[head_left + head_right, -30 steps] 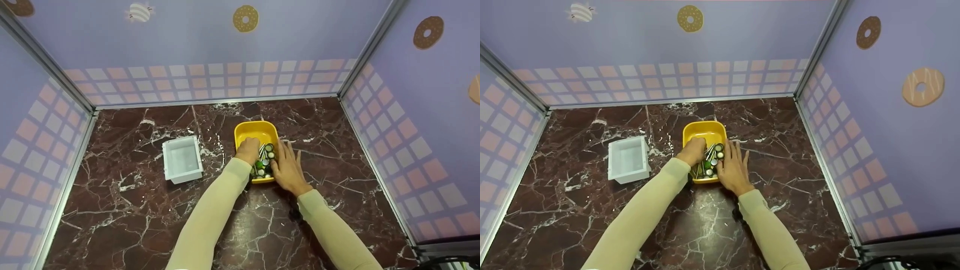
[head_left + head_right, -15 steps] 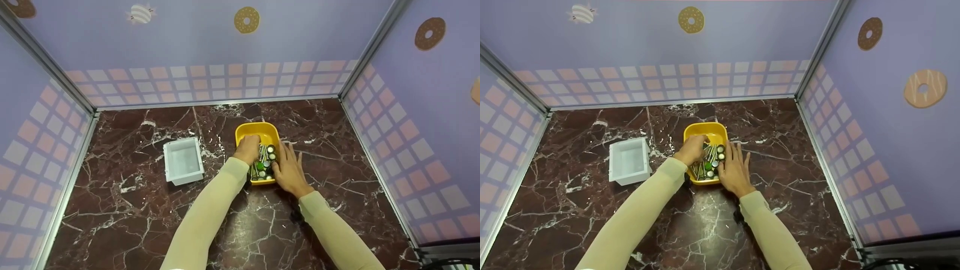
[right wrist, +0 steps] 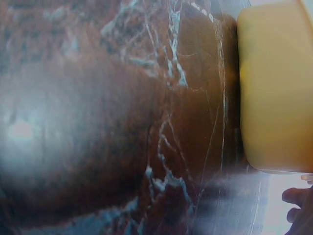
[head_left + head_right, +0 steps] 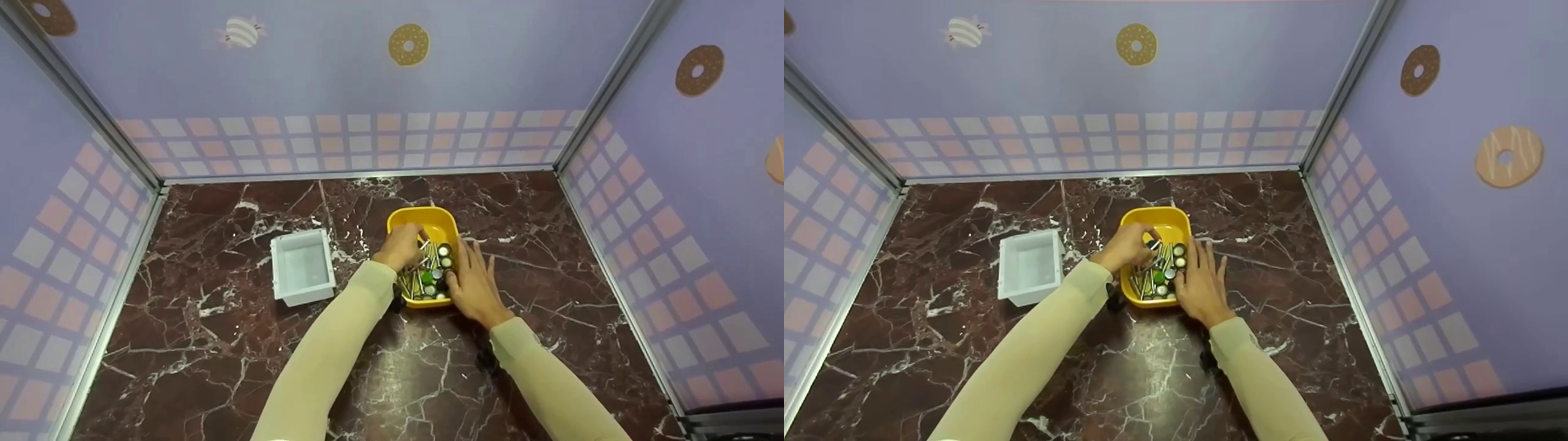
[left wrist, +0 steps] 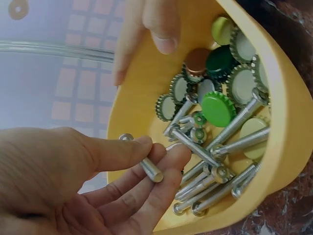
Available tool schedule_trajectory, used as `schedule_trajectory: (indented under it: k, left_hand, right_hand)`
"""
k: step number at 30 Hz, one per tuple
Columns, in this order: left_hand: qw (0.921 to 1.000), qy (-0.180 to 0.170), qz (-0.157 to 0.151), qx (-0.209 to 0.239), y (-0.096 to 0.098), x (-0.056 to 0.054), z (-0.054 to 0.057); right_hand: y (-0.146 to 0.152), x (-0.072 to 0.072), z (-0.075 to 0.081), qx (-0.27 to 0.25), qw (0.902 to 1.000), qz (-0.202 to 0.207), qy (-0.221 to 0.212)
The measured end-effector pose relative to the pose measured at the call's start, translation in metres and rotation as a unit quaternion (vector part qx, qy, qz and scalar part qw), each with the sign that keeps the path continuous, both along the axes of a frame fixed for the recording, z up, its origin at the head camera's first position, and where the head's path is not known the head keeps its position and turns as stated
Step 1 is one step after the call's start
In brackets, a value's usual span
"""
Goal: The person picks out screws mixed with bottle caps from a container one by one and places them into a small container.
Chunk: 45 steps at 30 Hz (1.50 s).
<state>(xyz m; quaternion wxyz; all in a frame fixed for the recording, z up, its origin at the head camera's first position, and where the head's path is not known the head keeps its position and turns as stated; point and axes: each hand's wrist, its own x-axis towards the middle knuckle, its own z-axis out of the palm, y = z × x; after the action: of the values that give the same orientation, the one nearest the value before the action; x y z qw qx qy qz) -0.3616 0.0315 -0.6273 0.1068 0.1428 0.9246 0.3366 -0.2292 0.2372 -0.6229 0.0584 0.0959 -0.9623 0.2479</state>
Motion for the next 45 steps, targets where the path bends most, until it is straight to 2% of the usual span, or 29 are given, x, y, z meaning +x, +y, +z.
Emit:
schedule_trajectory:
  k: [4, 5, 8, 12, 16, 21, 29, 35, 38, 41, 45]
  left_hand:
    - [0.997, -0.073, 0.004, 0.024, -0.005, 0.041, 0.066]
    - [0.9952, -0.093, 0.009, 0.028, -0.006, 0.056, 0.089]
    - [0.9925, -0.112, 0.027, 0.041, -0.009, 0.067, 0.104]
    - [0.9912, -0.116, 0.031, 0.057, -0.015, 0.072, 0.113]
    - [0.9895, -0.121, 0.02, 0.077, -0.023, 0.072, 0.121]
    - [0.9866, -0.126, 0.027, 0.101, -0.034, 0.072, 0.127]
    - [0.9859, -0.109, 0.032, 0.123, -0.058, 0.079, 0.128]
    - [0.9931, -0.072, 0.035, 0.085, -0.071, 0.08, 0.13]
    - [0.9941, -0.058, 0.039, 0.083, -0.078, 0.079, 0.13]
    - [0.9933, -0.055, 0.04, 0.093, -0.085, 0.079, 0.13]
    - [0.9903, -0.068, 0.051, 0.11, -0.095, 0.079, 0.132]
  right_hand:
    - [-0.001, 0.003, -0.002, 0.001, 1.0, -0.004, -0.003]
    - [-0.002, 0.003, -0.002, 0.001, 1.0, -0.004, -0.004]
    - [-0.002, 0.003, -0.001, 0.002, 1.0, -0.002, -0.004]
    - [-0.002, 0.001, 0.002, 0.002, 1.0, 0.003, -0.004]
    - [0.001, 0.0, 0.004, 0.002, 1.0, 0.0, -0.002]
    - [0.004, -0.002, 0.005, 0.0, 1.0, -0.001, -0.003]
    - [0.001, -0.001, -0.002, -0.005, 1.0, 0.001, 0.001]
    - [-0.002, 0.001, -0.004, -0.01, 0.9999, 0.0, 0.004]
    - [-0.002, 0.002, -0.005, -0.013, 0.9999, -0.001, 0.005]
    - [-0.002, 0.003, -0.005, -0.015, 0.9999, -0.001, 0.007]
    - [-0.001, 0.0, -0.003, -0.014, 0.9998, 0.002, 0.014]
